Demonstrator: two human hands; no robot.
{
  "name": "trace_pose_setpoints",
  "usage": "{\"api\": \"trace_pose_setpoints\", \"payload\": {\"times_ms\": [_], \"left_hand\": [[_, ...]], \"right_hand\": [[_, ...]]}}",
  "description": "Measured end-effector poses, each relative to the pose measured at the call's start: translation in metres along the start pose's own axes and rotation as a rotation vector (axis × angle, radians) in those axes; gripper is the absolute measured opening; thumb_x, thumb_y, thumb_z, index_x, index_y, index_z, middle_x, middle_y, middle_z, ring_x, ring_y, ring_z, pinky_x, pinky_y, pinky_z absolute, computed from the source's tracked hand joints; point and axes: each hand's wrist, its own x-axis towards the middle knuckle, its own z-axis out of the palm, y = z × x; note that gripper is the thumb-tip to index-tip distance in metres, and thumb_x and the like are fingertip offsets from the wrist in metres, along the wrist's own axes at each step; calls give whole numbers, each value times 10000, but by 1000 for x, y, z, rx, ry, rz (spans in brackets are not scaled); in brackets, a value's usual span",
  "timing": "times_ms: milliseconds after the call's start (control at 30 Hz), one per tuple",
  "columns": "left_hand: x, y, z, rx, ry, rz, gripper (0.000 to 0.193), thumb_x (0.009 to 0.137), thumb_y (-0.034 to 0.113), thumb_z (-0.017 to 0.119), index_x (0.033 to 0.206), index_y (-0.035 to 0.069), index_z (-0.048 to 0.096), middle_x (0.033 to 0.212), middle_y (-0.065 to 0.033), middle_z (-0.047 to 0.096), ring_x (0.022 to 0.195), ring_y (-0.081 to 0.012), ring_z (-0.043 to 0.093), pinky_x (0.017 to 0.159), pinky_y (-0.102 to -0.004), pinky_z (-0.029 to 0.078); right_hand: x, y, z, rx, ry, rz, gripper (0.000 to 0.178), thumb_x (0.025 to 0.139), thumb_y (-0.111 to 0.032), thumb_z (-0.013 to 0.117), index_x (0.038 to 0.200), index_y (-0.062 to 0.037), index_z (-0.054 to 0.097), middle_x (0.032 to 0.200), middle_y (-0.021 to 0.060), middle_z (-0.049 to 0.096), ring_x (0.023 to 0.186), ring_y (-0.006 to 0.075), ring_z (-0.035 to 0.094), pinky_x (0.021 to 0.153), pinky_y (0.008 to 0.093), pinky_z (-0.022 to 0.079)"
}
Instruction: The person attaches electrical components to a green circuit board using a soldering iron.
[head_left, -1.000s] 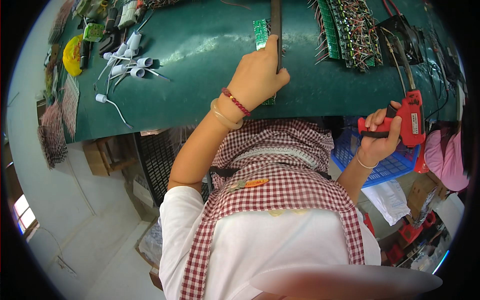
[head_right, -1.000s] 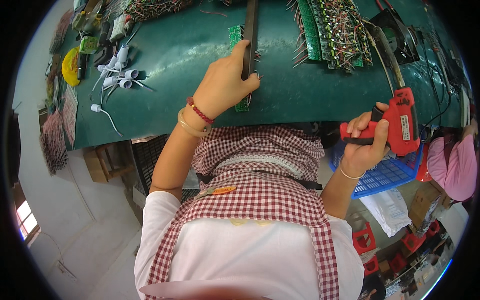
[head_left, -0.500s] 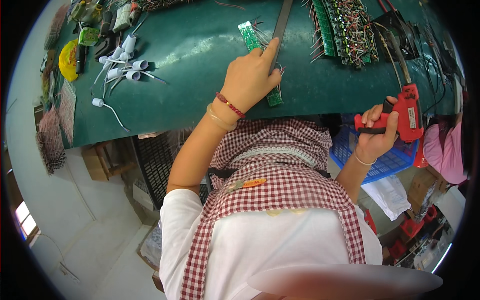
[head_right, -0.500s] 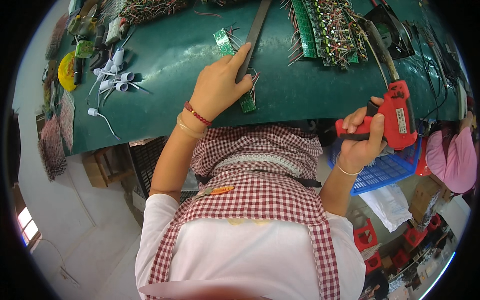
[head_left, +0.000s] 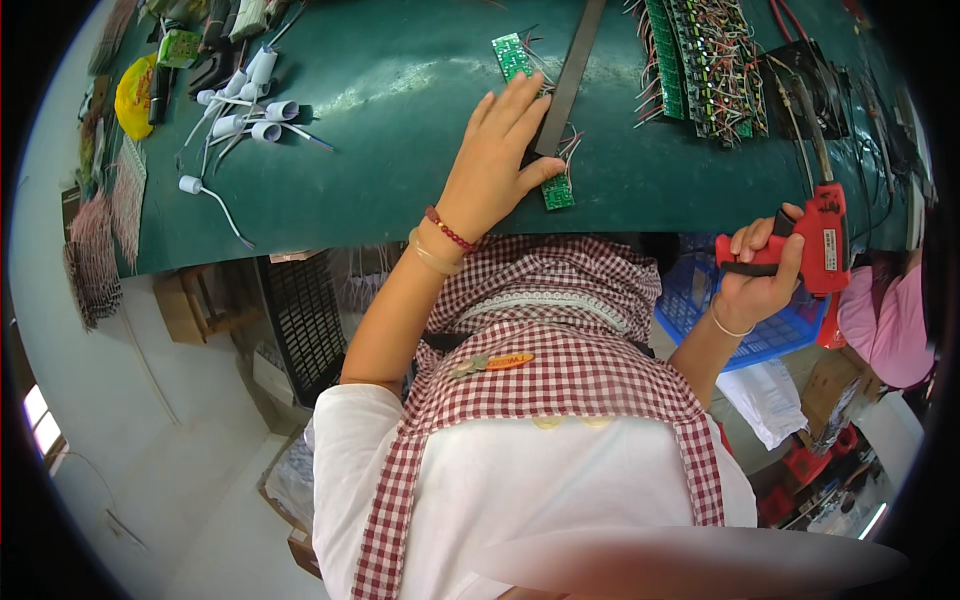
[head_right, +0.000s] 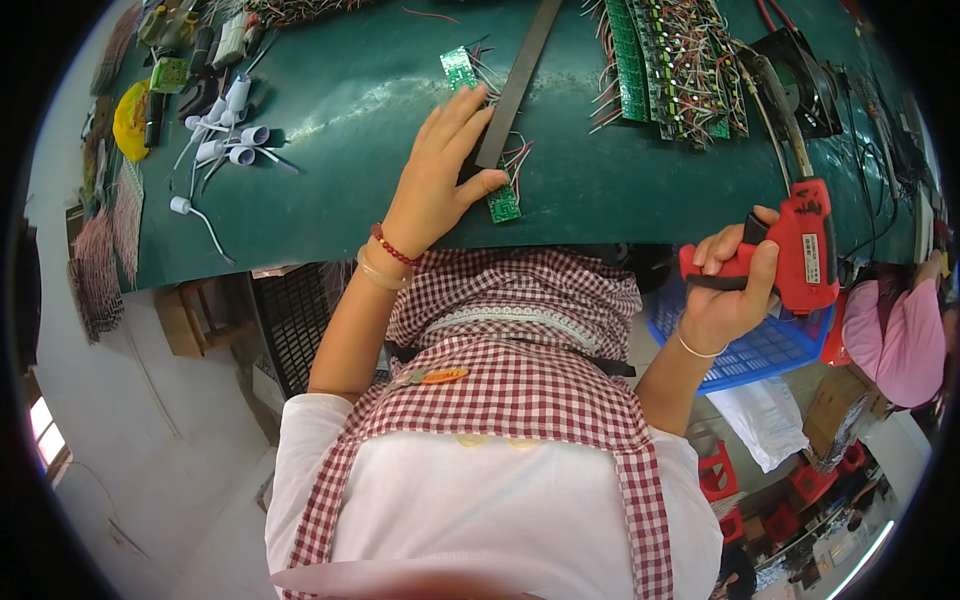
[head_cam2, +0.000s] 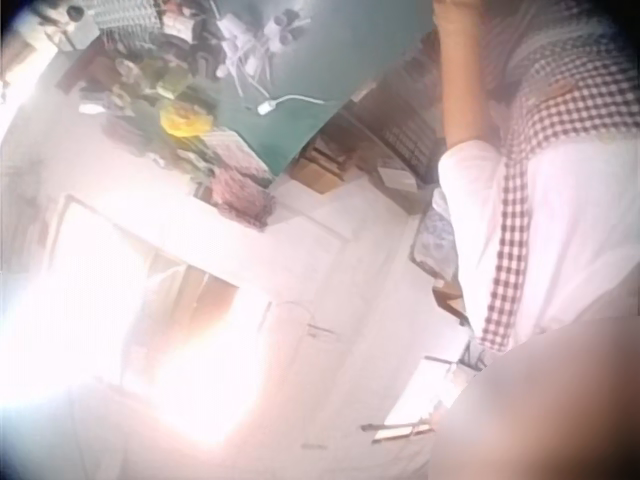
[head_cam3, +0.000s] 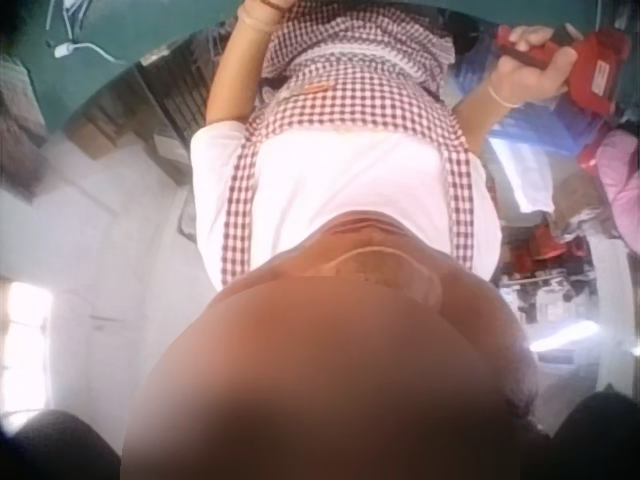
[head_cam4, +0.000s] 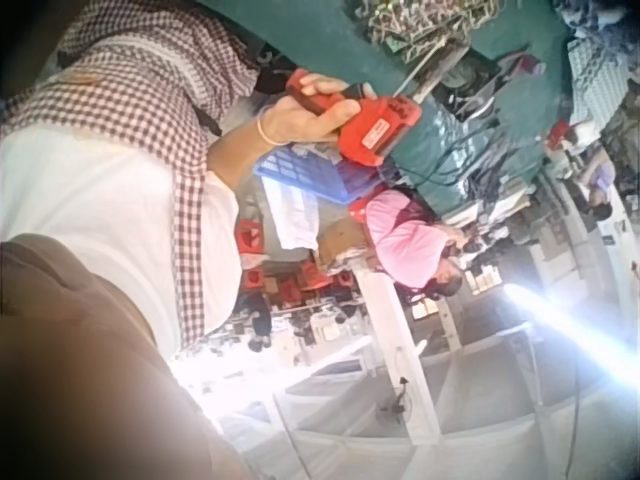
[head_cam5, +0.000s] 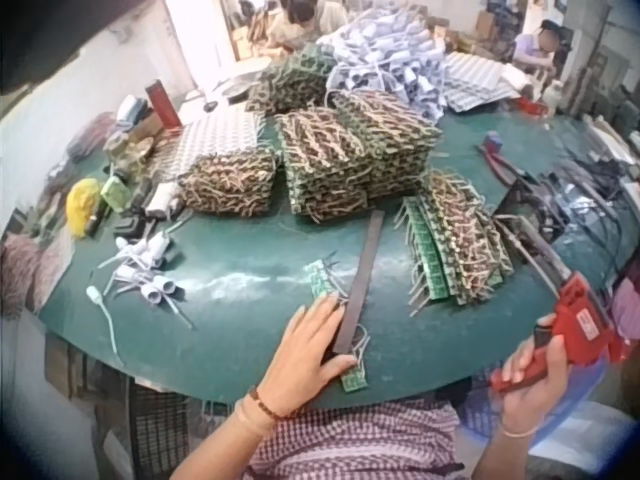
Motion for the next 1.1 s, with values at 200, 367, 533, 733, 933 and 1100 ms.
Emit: {"api": "trace_pose_setpoints", "payload": {"times_ms": [200, 367, 533, 733, 933, 1100], "left_hand": [[-2, 1, 8, 122, 53, -8, 610, 747, 328, 753, 1268, 75, 563, 1398, -90, 488, 1335, -288, 404, 1094, -476, 328], [1, 2, 4, 98, 68, -27, 596, 713, 359, 779, 1210, 80, 602, 1378, -85, 508, 1323, -271, 426, 1033, -418, 417], [4, 2, 6, 62, 95, -26, 570, 687, 362, 796, 1151, 75, 631, 1350, -81, 535, 1308, -262, 448, 954, -365, 487], [6, -3, 4, 20, 65, -15, 555, 682, 345, 799, 1136, 74, 632, 1343, -81, 540, 1307, -260, 449, 962, -365, 479], [4, -2, 2, 8, 83, -37, 581, 685, 335, 797, 1159, 64, 599, 1326, -78, 544, 1301, -265, 455, 973, -364, 471], [2, 3, 7, -44, 82, 20, 652, 695, 338, 789, 1212, 25, 544, 1352, -120, 497, 1304, -295, 440, 1033, -380, 419]], "right_hand": [[1, 4, 2, 50, -18, 9, 357, 977, -265, 460, 1178, 30, 471, 690, 82, 520, 527, 124, 448, 508, 283, 419], [1, 5, 0, 28, -32, 19, 356, 980, -273, 458, 1180, 22, 471, 692, 83, 520, 540, 127, 453, 517, 282, 417], [2, 4, 3, 18, -26, 19, 356, 980, -275, 460, 1180, 19, 471, 695, 82, 524, 537, 125, 452, 517, 283, 418], [4, 6, 1, 17, -43, 30, 362, 980, -283, 460, 1182, 18, 469, 699, 82, 530, 540, 125, 454, 518, 282, 420], [6, 5, 4, 32, -46, 51, 375, 985, -287, 448, 1198, 21, 450, 694, 84, 509, 541, 126, 448, 512, 279, 409], [7, -1, 0, 4, -42, 28, 380, 991, -287, 433, 1198, 32, 437, 694, 82, 492, 539, 126, 434, 504, 265, 382]]}}
